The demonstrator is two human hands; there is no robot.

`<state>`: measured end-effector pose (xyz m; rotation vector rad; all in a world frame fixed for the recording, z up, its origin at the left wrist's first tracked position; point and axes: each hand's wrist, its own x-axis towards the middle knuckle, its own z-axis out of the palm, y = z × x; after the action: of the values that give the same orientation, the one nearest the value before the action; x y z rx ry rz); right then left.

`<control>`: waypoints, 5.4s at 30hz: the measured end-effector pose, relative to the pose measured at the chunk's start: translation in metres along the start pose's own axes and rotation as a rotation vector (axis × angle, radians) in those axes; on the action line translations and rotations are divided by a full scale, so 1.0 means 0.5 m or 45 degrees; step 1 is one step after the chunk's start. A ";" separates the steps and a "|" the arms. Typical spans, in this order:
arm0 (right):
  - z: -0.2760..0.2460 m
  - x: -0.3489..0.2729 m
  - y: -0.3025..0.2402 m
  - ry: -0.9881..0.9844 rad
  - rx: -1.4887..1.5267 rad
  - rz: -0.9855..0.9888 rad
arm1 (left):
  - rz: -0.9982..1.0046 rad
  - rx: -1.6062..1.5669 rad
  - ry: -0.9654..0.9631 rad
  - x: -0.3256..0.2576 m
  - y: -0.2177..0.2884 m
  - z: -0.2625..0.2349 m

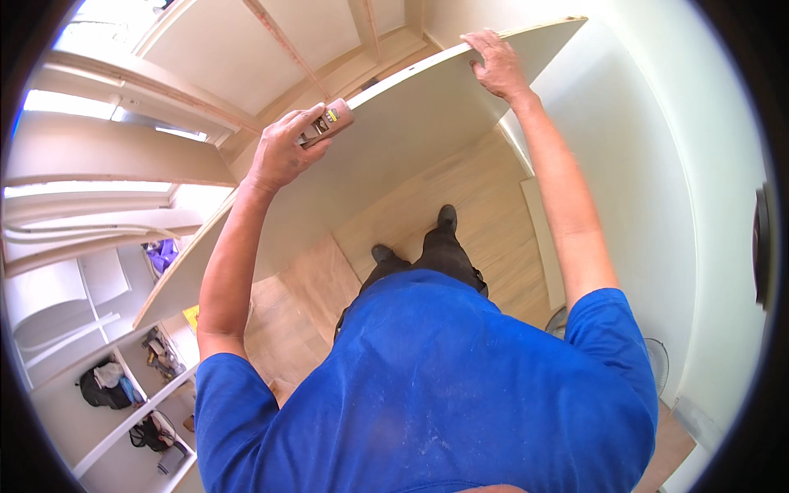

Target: The person lifts and positions a large curved wooden panel into a built-in shelving frame, aligns it with the wall and adjacent panels, and uses a small wooden block to tap and adjust the fit. Other workers assist by holding and guiding the panel into place.

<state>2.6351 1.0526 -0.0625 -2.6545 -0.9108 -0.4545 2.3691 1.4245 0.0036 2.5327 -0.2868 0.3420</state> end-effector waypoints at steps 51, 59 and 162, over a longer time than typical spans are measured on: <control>0.073 0.205 0.708 0.850 1.608 1.164 | -0.020 0.087 -0.146 0.417 0.182 0.266; 0.160 0.225 0.817 0.696 1.359 1.124 | -0.061 0.083 -0.134 0.335 0.145 0.170; 0.008 -0.060 -0.238 0.248 0.293 -0.600 | -1.123 -0.484 0.686 0.230 0.000 0.186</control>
<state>2.5381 1.1278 -0.0567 -2.1374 -1.4303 -0.6540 2.4946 1.3576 -0.0371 1.8619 0.8587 0.5182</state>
